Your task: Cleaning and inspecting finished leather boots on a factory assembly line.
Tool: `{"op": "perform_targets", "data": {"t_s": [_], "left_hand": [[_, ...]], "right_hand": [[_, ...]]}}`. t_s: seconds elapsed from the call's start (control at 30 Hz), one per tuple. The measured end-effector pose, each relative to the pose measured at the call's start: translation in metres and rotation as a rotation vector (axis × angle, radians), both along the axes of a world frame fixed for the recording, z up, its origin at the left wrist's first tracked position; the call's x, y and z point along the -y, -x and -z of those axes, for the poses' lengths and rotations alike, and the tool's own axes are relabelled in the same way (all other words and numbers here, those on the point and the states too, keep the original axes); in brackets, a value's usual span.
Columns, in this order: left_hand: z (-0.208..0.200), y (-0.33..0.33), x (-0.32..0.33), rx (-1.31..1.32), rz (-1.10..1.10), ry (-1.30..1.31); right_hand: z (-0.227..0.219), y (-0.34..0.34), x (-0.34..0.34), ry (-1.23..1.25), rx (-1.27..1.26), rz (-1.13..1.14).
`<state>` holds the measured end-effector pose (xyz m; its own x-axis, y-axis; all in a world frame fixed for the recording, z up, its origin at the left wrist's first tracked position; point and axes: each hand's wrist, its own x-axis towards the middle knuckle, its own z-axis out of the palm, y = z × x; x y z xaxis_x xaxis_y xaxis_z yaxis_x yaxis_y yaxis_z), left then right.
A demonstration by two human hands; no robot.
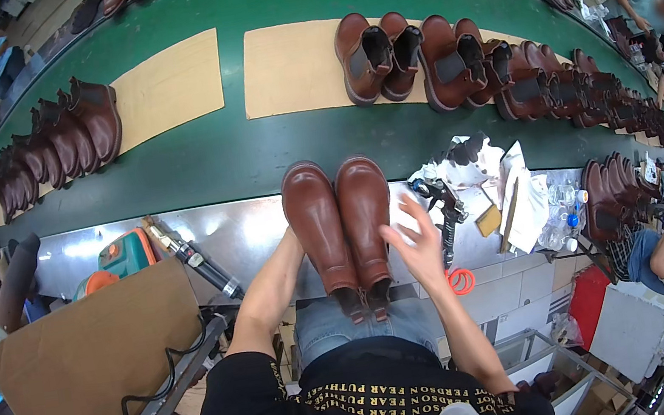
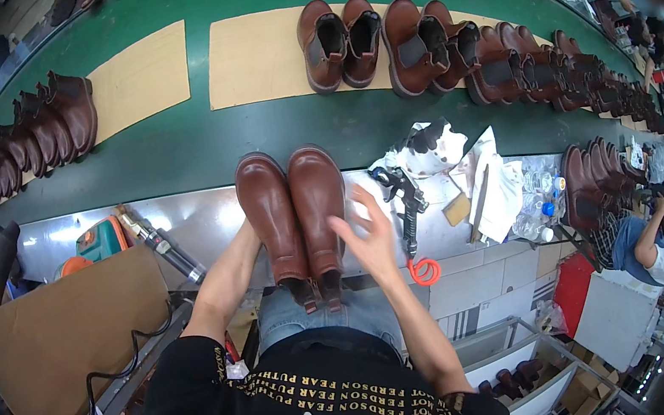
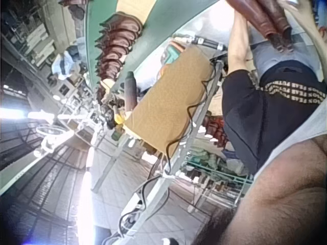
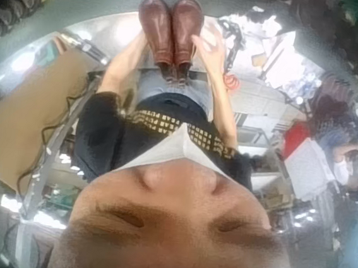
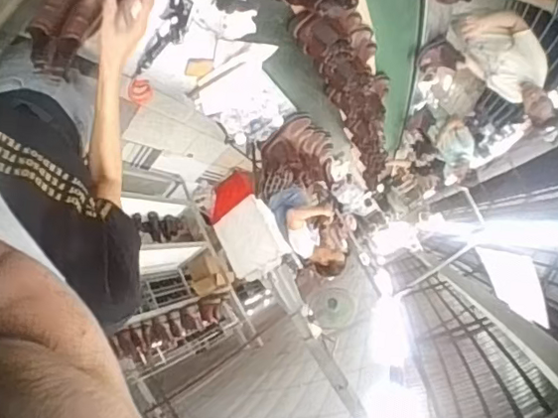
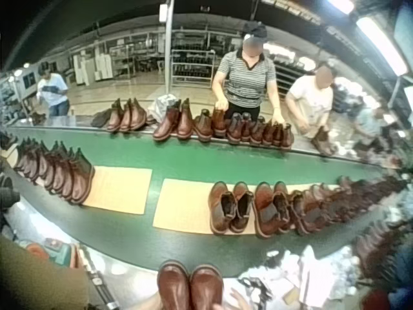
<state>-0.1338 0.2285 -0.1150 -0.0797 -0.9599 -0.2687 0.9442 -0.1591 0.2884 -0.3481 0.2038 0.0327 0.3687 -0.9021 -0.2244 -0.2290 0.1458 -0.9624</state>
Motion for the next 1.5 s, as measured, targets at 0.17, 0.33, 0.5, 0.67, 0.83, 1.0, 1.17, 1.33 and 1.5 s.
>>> {"op": "perform_targets", "data": {"t_s": [0.17, 0.33, 0.5, 0.67, 0.83, 1.0, 1.17, 1.33, 1.5], "left_hand": [[0.0, 0.004, 0.014, 0.041, 0.024, 0.08], [0.006, 0.003, 0.017, 0.109, 0.049, 0.14], [0.002, -0.002, 0.024, 0.15, 0.078, 0.096], [-0.002, -0.004, 0.016, 0.161, 0.076, 0.018], [-0.001, -0.002, 0.01, 0.175, 0.089, 0.013], [0.003, -0.006, 0.01, 0.19, 0.089, 0.021], [0.01, -0.006, 0.016, 0.188, 0.097, 0.026], [0.012, -0.004, 0.018, 0.207, 0.122, 0.028], [0.015, -0.005, 0.019, 0.23, 0.119, 0.031]], "right_hand": [[0.055, 0.114, -0.007, 0.419, -0.498, 0.553], [0.085, 0.098, 0.041, -0.041, -0.266, 0.104], [0.074, 0.094, 0.027, -0.147, -0.167, 0.137], [-0.067, 0.06, -0.009, -0.098, -0.006, 0.123], [-0.108, 0.03, -0.022, 0.053, -0.087, -0.085], [-0.104, 0.031, -0.014, 0.058, -0.249, 0.077], [-0.128, 0.051, -0.039, 0.094, -0.265, 0.086], [-0.121, 0.024, -0.015, 0.118, -0.327, -0.003], [-0.118, 0.062, -0.027, 0.122, -0.342, 0.162]]}}
